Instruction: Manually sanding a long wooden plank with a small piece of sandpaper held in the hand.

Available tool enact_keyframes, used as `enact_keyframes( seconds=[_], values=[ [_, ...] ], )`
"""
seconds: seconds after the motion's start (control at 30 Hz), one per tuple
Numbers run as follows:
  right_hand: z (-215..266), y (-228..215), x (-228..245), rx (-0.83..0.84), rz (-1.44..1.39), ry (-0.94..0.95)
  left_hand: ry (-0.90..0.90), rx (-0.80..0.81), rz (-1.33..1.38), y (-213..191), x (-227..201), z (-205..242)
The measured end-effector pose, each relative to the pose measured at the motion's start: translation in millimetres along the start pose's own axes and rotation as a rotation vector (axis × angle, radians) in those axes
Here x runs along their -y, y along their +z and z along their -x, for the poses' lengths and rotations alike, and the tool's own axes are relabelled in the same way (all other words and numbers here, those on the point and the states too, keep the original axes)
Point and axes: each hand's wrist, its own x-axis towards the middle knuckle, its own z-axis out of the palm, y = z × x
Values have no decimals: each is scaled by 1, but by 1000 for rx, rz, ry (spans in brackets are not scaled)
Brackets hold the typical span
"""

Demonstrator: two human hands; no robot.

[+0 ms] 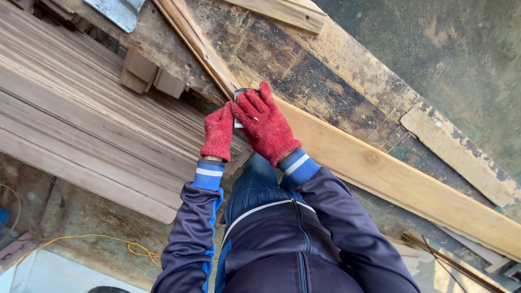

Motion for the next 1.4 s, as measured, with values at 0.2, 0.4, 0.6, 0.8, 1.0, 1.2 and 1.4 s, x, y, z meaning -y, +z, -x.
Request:
enact_keyframes(
  seconds=[0.2, 0.4, 0.6, 0.8, 1.0, 1.2, 1.4],
  values=[
    [104, -77, -25, -49, 83, 285, 84, -127, -250, -10, -37, 18],
    [261, -149, -27, 5, 363, 609, 678, -558, -639, 20, -74, 13],
    [149, -91, -15, -88, 293, 550, 746, -617, -677, 59, -62, -6],
    [29, -16, -17, -143, 74, 233, 685, -612, -417, 49, -44, -14],
    [138, -60, -22, -148, 68, 359, 630, -542, -494, 52, -64, -3],
    [333, -142, -1, -78, 226, 650, 565, -537, -566, 57, -68, -3],
    [246, -79, 13, -143, 214, 545, 523, -580, -651, 58, -65, -9]
  ],
)
